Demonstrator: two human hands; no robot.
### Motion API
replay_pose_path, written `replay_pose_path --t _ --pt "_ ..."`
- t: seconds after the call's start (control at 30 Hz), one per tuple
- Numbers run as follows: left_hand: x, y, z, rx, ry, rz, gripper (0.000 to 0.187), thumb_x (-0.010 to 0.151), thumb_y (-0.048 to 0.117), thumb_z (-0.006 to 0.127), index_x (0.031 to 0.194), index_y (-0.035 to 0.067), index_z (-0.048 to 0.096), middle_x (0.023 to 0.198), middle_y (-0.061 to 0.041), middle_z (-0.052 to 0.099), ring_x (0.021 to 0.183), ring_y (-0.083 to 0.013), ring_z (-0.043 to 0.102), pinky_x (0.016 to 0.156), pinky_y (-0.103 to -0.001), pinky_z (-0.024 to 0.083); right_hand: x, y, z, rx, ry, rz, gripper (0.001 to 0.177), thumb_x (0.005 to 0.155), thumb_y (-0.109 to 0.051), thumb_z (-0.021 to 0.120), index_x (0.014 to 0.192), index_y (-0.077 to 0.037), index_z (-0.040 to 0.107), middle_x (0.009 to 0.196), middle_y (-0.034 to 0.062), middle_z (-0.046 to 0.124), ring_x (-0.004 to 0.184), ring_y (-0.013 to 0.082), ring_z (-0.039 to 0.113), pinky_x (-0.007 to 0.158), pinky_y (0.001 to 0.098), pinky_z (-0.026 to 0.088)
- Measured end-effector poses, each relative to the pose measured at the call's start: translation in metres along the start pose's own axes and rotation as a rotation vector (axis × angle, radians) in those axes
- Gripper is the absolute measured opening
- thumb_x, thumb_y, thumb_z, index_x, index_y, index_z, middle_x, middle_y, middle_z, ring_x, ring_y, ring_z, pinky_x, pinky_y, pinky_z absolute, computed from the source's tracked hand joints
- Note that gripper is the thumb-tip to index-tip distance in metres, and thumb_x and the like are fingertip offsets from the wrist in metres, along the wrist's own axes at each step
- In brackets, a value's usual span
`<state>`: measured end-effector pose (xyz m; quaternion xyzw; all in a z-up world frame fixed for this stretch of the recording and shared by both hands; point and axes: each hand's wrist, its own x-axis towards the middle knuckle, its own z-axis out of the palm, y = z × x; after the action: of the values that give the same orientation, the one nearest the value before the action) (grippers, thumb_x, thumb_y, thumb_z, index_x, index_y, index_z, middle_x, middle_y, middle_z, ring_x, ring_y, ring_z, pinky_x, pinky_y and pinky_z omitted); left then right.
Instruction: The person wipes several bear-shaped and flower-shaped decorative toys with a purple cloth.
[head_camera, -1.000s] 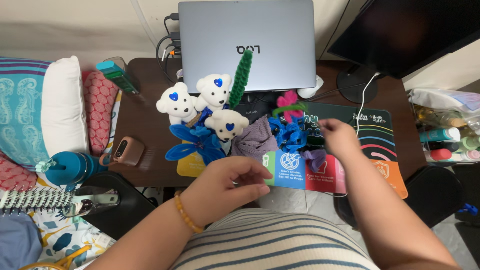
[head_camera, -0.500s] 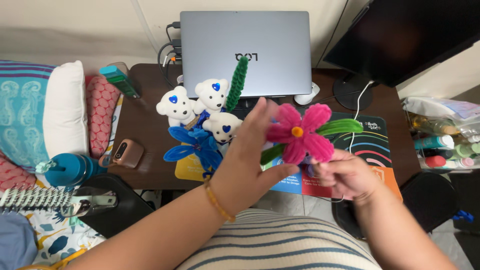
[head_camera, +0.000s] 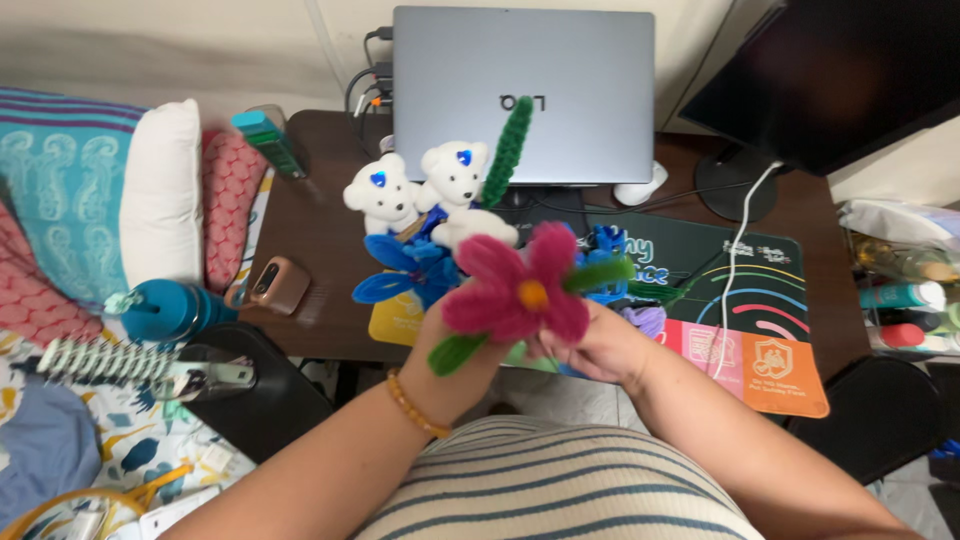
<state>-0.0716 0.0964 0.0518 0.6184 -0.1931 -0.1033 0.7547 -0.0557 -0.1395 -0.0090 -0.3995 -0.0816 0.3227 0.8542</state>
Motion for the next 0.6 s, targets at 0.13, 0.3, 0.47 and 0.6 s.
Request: replay_pose_path --t 0.13,0.3,0.47,0.6 --pt "-0.013 0.001 -0.018 -0.545 0.036 -0.147 0.023 0.096 -0.001 0.066 0.118 0.003 0.066 0.114 -0.008 0.069 0.104 -0.0192 0.068 0.090 -0.035 0.058 0.048 0.001 -0.019 -0.232 0.324 0.161 0.031 0.090 -0.020 0.066 0.116 -0.002 0.067 0.108 0.0172 0.074 0.098 0.0295 0.072 0.084 0.0436 0.060" --pt "-0.028 0.014 -0.025 0.309 0.049 -0.011 0.023 0.092 -0.002 0.067 0.113 0.008 0.066 0.109 -0.006 0.073 0.100 -0.0169 0.073 0.083 -0.032 0.061 0.085 0.024 -0.025 -1.861 0.224 -0.371 0.051 0.077 -0.038 0.077 0.120 -0.011 0.071 0.116 0.0153 0.072 0.107 0.0331 0.069 0.092 0.0447 0.058" --pt "-0.028 0.000 -0.017 -0.279 0.035 -0.085 0.025 0.094 0.000 0.063 0.117 0.009 0.064 0.114 -0.004 0.069 0.105 -0.0152 0.070 0.088 -0.032 0.061 0.089 0.046 -0.022 -1.811 0.281 -0.280 0.041 0.077 -0.032 0.078 0.112 -0.011 0.074 0.104 0.0122 0.074 0.094 0.0276 0.071 0.082 0.0402 0.058" --pt "-0.032 -0.004 -0.020 -0.035 0.024 -0.006 0.025 0.095 -0.002 0.064 0.118 0.008 0.062 0.115 -0.006 0.069 0.106 -0.0158 0.069 0.088 -0.031 0.060 0.075 0.027 -0.024 -1.779 0.301 -0.243 0.032 0.078 -0.028 0.079 0.105 -0.010 0.077 0.094 0.0097 0.075 0.084 0.0231 0.072 0.074 0.0366 0.058"
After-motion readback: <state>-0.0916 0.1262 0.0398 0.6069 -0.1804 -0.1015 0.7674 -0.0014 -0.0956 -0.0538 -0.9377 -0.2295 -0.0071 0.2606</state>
